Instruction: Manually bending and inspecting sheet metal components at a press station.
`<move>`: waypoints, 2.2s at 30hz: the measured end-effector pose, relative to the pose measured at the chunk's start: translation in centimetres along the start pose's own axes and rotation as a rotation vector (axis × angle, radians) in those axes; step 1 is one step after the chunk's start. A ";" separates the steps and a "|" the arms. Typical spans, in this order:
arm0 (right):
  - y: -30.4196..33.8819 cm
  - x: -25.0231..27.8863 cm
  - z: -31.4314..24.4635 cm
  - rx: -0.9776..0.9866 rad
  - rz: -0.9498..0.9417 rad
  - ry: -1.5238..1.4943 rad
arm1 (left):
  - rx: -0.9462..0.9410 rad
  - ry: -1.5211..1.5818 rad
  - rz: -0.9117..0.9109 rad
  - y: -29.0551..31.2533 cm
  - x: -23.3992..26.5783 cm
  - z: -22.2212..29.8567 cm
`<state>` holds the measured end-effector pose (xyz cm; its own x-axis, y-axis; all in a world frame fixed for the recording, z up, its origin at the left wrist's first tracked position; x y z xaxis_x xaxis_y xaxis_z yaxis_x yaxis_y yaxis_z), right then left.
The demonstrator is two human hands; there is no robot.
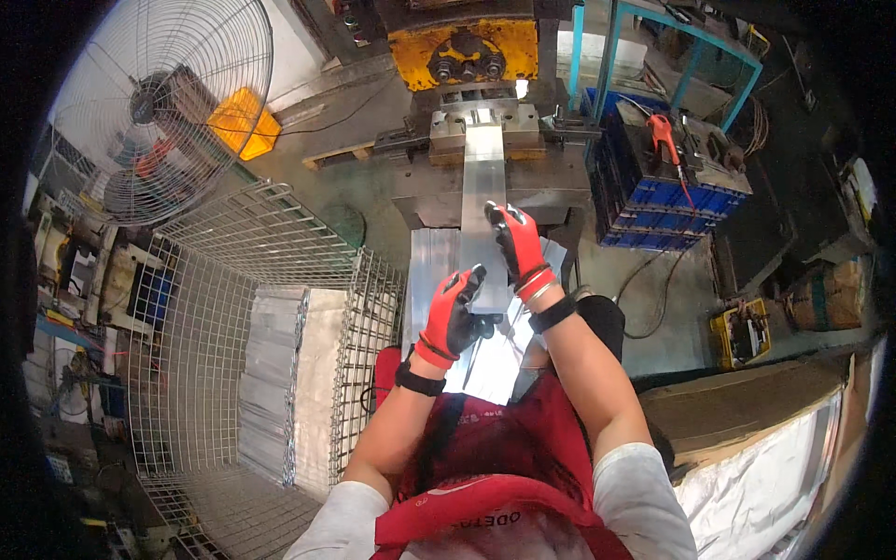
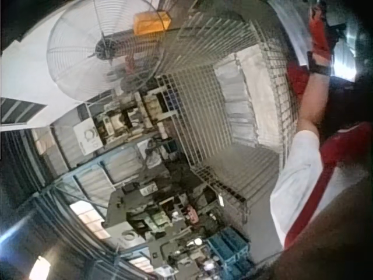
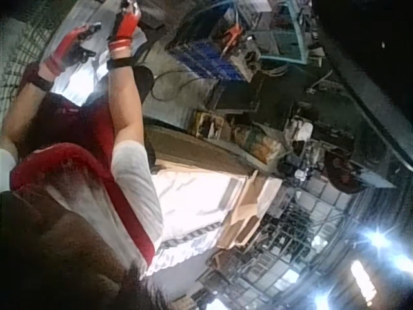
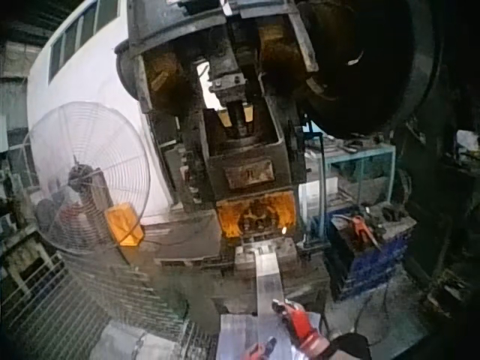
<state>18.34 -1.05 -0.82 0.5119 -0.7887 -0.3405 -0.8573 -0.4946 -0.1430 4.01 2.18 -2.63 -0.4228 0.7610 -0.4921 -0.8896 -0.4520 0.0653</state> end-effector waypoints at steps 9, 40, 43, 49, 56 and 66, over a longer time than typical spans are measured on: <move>0.3 0.2 0.3 -0.011 -0.072 0.143 | 0.006 -0.035 0.051 -0.4 -1.8 2.2; -0.6 0.4 1.1 -0.109 0.012 0.037 | 0.225 0.168 0.212 -1.5 -1.2 0.7; -0.6 0.1 1.0 -0.127 0.014 -0.028 | 0.211 0.242 0.162 -1.6 -1.3 0.8; -0.5 -0.1 0.9 -0.164 0.031 -0.079 | 0.198 0.187 0.164 -2.5 0.1 -0.9; -0.5 0.0 1.2 -0.155 0.028 -0.101 | 0.216 0.236 0.126 -2.3 -0.7 -0.3; -0.3 0.1 1.2 -0.204 -0.002 0.129 | 0.227 0.158 0.175 -1.8 -0.2 -0.1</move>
<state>18.53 -0.55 -1.92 0.5277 -0.8213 -0.2167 -0.8340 -0.5494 0.0512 5.71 2.84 -2.72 -0.5566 0.5914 -0.5834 -0.8290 -0.4408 0.3441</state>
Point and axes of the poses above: each hand's wrist, its own y-axis away from the middle knuckle, its own x-axis out of the back of the hand, z = x × y, the point moved 5 cm from there along -y, towards the middle knuckle, and after that the axes turned 6 degrees about z, right-handed, at the moved point
